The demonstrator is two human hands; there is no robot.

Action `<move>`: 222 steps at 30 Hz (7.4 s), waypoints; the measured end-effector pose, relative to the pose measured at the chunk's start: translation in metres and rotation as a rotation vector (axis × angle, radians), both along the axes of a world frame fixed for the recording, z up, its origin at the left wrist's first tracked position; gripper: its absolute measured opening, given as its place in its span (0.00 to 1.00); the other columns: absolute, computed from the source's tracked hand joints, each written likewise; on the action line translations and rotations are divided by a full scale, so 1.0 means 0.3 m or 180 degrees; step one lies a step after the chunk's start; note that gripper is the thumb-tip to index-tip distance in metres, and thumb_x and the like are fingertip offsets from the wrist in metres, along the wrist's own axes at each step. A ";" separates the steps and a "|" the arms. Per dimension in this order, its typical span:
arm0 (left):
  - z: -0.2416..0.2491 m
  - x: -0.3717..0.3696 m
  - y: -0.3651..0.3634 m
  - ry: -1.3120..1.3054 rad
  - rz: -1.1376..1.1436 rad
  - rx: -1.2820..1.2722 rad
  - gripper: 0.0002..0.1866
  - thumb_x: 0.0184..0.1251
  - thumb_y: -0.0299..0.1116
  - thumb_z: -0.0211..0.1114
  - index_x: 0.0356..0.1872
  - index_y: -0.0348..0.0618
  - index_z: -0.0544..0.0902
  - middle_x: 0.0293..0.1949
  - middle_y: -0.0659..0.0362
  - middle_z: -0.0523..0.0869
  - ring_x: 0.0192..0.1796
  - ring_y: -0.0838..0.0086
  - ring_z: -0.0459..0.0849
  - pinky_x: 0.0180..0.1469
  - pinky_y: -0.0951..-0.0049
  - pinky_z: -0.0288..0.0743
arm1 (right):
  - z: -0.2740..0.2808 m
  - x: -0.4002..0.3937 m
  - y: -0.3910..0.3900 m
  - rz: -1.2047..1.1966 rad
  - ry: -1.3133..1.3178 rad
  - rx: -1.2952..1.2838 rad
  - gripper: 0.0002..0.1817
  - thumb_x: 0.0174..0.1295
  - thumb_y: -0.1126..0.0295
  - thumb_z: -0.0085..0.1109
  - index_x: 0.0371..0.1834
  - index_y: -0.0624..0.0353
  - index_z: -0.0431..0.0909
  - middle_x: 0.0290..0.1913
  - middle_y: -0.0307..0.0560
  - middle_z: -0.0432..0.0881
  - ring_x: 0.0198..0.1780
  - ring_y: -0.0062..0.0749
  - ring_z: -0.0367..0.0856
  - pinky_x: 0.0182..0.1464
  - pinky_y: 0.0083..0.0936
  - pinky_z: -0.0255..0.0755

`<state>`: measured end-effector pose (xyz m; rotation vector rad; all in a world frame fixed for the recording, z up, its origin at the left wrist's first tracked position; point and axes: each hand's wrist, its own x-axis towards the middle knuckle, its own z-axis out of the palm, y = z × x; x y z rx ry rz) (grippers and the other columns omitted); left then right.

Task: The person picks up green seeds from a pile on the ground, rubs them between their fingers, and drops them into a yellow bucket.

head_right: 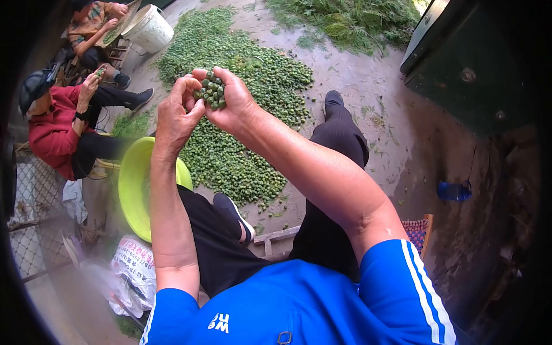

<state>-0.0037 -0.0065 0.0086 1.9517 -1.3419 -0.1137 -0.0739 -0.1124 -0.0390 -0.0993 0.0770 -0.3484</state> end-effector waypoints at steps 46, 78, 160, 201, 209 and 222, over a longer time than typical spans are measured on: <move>-0.066 0.008 0.066 0.2288 -0.0127 -0.1481 0.11 0.68 0.28 0.60 0.50 0.40 0.79 0.35 0.63 0.81 0.30 0.84 0.77 0.31 0.84 0.70 | 0.046 -0.031 -0.005 -0.0335 0.0263 0.0168 0.19 0.72 0.62 0.36 0.51 0.65 0.73 0.49 0.59 0.79 0.58 0.49 0.75 0.62 0.44 0.71; -0.069 -0.114 -0.015 0.0917 -0.0266 -0.0792 0.21 0.49 0.19 0.65 0.48 0.45 0.82 0.43 0.61 0.76 0.24 0.87 0.70 0.26 0.85 0.68 | 0.004 -0.025 0.030 -0.0020 0.0837 -0.0385 0.27 0.73 0.54 0.26 0.54 0.64 0.72 0.51 0.54 0.77 0.51 0.42 0.76 0.55 0.39 0.74; -0.024 0.338 0.528 0.4490 -0.0187 -0.2485 0.10 0.70 0.33 0.54 0.45 0.40 0.78 0.41 0.57 0.79 0.29 0.79 0.70 0.19 0.86 0.59 | 0.073 -0.030 0.019 -0.0231 -0.0028 0.0000 0.28 0.74 0.58 0.24 0.59 0.71 0.66 0.63 0.65 0.67 0.68 0.52 0.63 0.70 0.47 0.60; -0.066 0.005 0.001 0.1678 -0.0369 -0.0876 0.08 0.59 0.22 0.66 0.40 0.39 0.80 0.37 0.60 0.81 0.34 0.82 0.79 0.38 0.82 0.75 | 0.001 0.001 0.036 -0.0216 0.0445 0.0243 0.21 0.72 0.60 0.35 0.48 0.68 0.73 0.50 0.59 0.74 0.54 0.46 0.71 0.55 0.44 0.72; -0.041 0.073 0.040 0.4747 -0.0687 -0.1635 0.08 0.66 0.25 0.58 0.45 0.39 0.75 0.40 0.53 0.83 0.38 0.73 0.84 0.38 0.78 0.82 | 0.020 0.001 0.034 -0.0324 0.0326 0.0433 0.23 0.72 0.60 0.33 0.47 0.71 0.72 0.50 0.62 0.74 0.54 0.48 0.73 0.58 0.41 0.72; -0.081 0.038 -0.004 0.2000 -0.0334 -0.1059 0.08 0.62 0.24 0.66 0.42 0.37 0.83 0.32 0.65 0.80 0.33 0.84 0.78 0.34 0.84 0.71 | 0.030 -0.004 0.002 -0.0259 0.0037 0.0348 0.28 0.73 0.58 0.28 0.52 0.74 0.70 0.55 0.65 0.73 0.62 0.53 0.69 0.67 0.44 0.64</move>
